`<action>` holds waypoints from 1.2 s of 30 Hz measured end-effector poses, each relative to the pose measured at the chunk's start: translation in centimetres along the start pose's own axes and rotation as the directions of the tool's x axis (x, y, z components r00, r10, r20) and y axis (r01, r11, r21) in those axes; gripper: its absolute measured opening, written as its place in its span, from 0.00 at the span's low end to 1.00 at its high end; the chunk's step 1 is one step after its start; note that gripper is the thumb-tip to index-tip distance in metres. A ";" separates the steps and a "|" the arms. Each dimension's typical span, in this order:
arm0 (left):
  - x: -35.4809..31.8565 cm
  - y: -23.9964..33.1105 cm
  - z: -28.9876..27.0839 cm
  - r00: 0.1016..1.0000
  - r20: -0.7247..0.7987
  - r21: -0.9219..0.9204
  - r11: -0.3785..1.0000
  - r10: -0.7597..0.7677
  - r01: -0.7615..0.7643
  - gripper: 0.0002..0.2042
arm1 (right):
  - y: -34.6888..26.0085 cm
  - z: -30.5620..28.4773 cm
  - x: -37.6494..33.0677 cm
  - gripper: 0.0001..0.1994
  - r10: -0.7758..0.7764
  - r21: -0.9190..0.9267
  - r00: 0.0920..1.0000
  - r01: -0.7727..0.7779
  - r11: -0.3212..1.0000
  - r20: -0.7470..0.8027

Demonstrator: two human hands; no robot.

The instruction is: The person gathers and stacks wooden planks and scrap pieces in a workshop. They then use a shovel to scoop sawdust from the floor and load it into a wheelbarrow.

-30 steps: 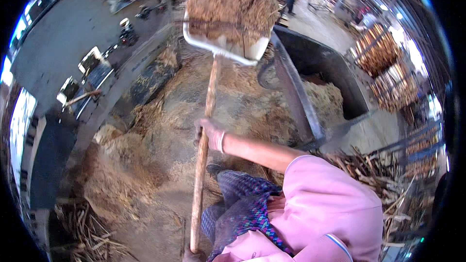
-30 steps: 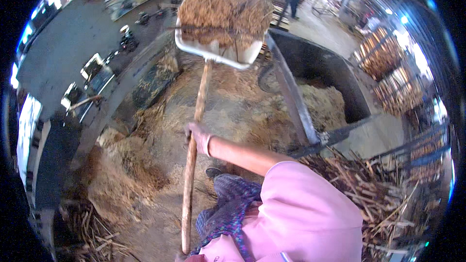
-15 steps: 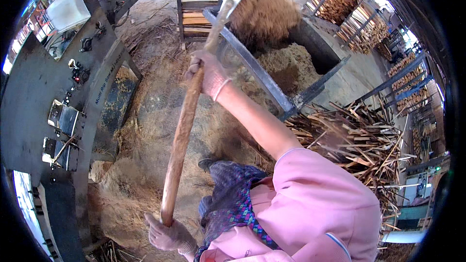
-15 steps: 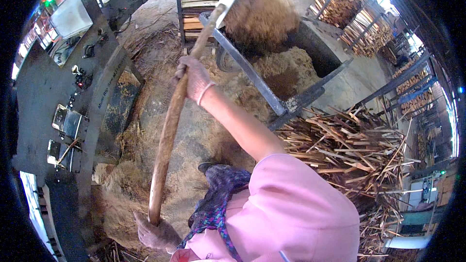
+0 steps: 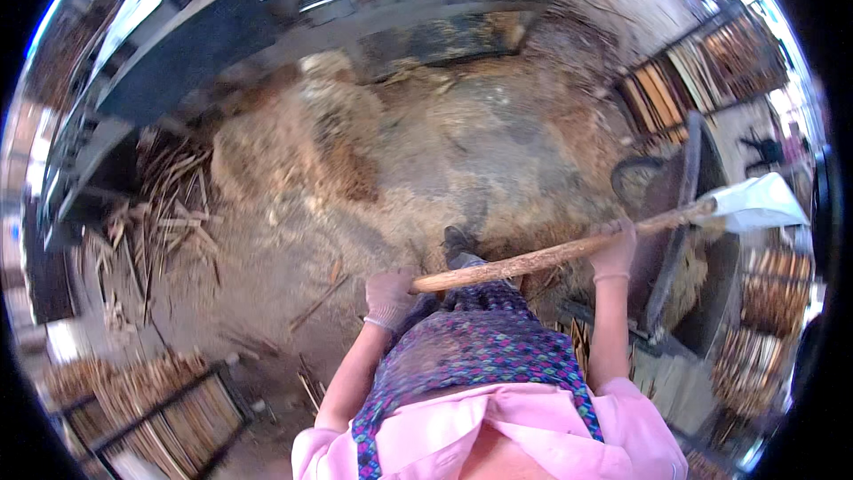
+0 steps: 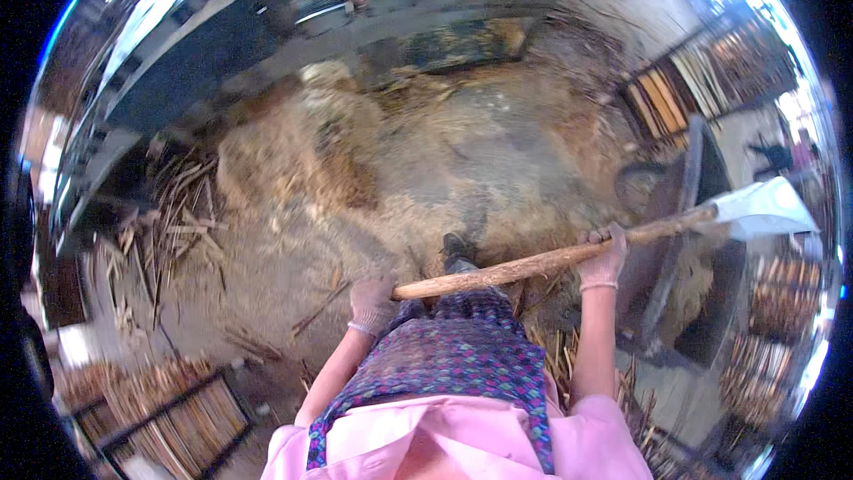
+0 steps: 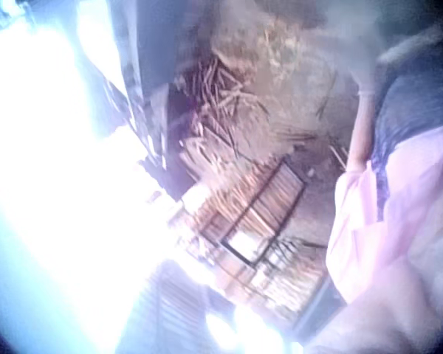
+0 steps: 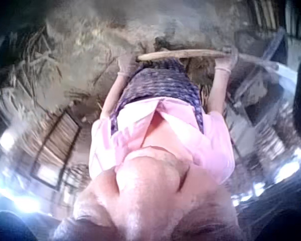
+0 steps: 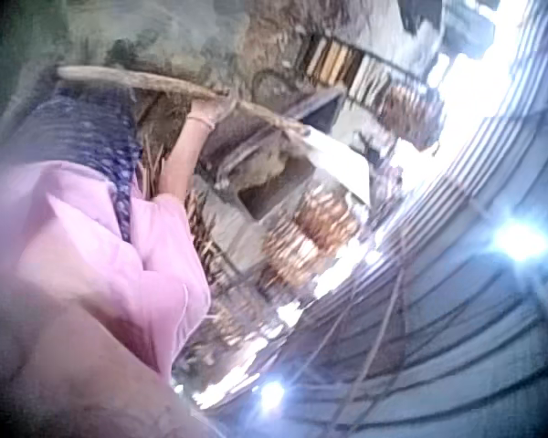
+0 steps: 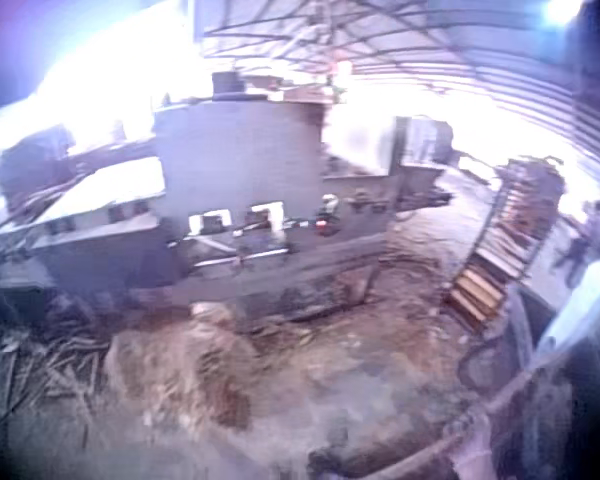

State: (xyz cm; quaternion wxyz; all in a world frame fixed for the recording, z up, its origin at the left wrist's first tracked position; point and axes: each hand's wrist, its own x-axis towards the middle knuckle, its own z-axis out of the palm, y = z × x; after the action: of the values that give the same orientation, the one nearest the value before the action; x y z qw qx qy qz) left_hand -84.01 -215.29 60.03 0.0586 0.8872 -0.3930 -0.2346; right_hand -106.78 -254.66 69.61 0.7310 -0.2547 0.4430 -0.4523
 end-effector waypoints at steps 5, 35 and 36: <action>-5.9 -4.0 0.5 0.964 0.249 -0.269 0.949 -0.097 0.165 0.14 | 2.4 6.9 -4.5 0.09 0.226 -0.153 0.967 -0.208 0.966 0.116; -28.0 0.2 20.2 -0.095 0.761 0.052 -0.086 -0.642 0.995 0.26 | 68.4 -6.8 -17.6 0.15 0.828 -0.900 0.377 -0.308 -0.309 -0.414; -25.5 -0.7 22.8 -0.076 0.764 0.029 -0.085 -0.641 0.996 0.26 | 73.7 -1.1 -12.8 0.16 0.817 -0.852 0.295 -0.351 -0.389 -0.495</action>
State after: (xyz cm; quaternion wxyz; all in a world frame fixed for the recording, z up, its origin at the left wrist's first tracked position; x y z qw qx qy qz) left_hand -108.89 -194.51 49.12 0.0297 0.7176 0.4102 -0.5621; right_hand -78.16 -209.27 17.50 0.5613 -0.4181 0.5130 0.4970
